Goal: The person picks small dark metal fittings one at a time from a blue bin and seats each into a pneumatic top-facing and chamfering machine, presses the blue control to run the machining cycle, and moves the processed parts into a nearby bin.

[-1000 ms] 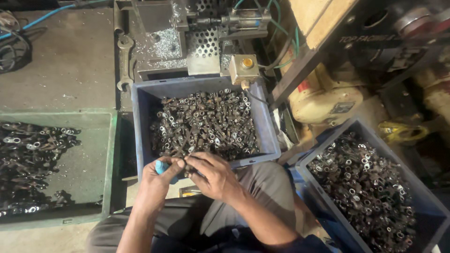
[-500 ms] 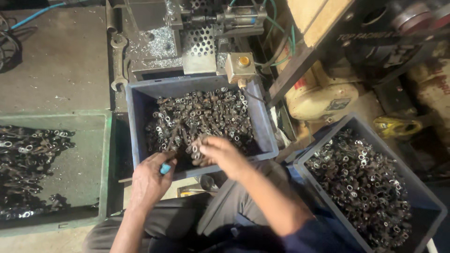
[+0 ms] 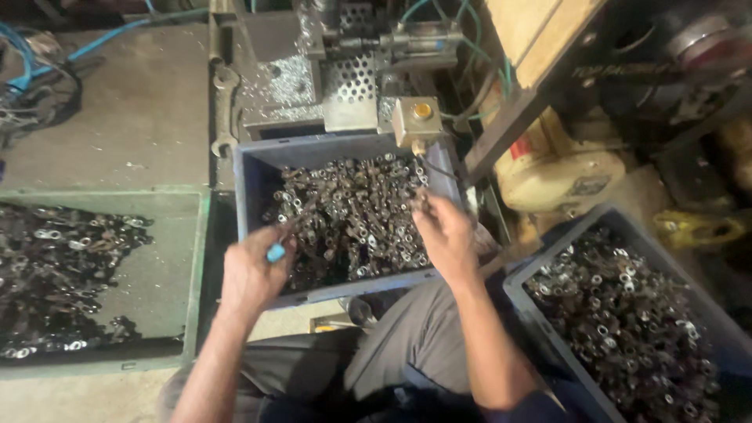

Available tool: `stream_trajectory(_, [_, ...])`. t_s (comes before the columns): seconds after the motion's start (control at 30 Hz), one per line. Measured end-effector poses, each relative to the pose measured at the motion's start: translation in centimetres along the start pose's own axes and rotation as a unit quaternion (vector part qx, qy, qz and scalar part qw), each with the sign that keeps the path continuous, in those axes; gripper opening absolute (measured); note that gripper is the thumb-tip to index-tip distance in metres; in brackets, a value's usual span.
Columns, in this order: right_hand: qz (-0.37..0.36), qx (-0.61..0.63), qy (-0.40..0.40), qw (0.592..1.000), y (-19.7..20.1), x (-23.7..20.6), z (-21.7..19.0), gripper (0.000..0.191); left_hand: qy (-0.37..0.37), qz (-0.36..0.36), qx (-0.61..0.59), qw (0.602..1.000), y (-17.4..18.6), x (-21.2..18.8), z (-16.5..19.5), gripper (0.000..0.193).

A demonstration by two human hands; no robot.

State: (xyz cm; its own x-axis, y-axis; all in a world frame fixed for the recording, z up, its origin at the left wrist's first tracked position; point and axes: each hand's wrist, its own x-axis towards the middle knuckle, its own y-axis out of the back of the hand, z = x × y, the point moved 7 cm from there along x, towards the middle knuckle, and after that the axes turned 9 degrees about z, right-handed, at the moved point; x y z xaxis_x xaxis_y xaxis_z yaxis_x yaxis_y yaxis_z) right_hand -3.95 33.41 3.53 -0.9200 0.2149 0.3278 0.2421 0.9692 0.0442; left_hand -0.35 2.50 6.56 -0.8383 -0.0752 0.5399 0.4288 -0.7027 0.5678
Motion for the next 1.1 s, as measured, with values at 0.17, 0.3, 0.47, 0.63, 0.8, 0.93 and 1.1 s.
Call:
stream_trajectory(0.17, [0.033, 0.091, -0.063, 0.993, 2.5, -1.5, 5.5, 0.033, -0.1, 0.015, 0.068, 0.993, 1.4, 9.6, 2.9, 0.015])
stream_trajectory(0.3, [0.032, 0.085, -0.109, 0.99, 3.2, -2.1, 7.6, 0.027, -0.181, 0.032, 0.135, 0.974, 1.1, 16.5, 6.3, 0.012])
stream_trajectory(0.47, [0.028, 0.117, -0.101, 0.988, 3.3, -2.1, 7.2, 0.022, -0.169, -0.022, 0.276, 0.946, -1.5, 22.0, 7.9, 0.017])
stream_trajectory(0.63, [0.01, 0.136, -0.105, 0.985, 3.3, -2.4, 6.8, 0.021, -0.19, -0.044, 0.312, 0.93, -3.9, 24.1, 8.6, 0.023])
stream_trajectory(0.8, [0.018, 0.146, -0.109, 0.983, 3.5, -2.5, 6.8, 0.02, -0.18, -0.07, 0.368, 0.909, -5.5, 25.0, 8.2, 0.009])
stream_trajectory(0.93, [0.009, 0.153, -0.103, 0.983, 3.4, -2.5, 6.6, 0.02, -0.178, -0.072, 0.392, 0.9, -5.6, 25.3, 8.1, 0.011])
stream_trajectory(1.1, [0.01, 0.149, -0.098, 0.984, 3.2, -2.5, 6.3, 0.021, -0.2, -0.056, 0.36, 0.91, -5.3, 25.1, 8.2, 0.008])
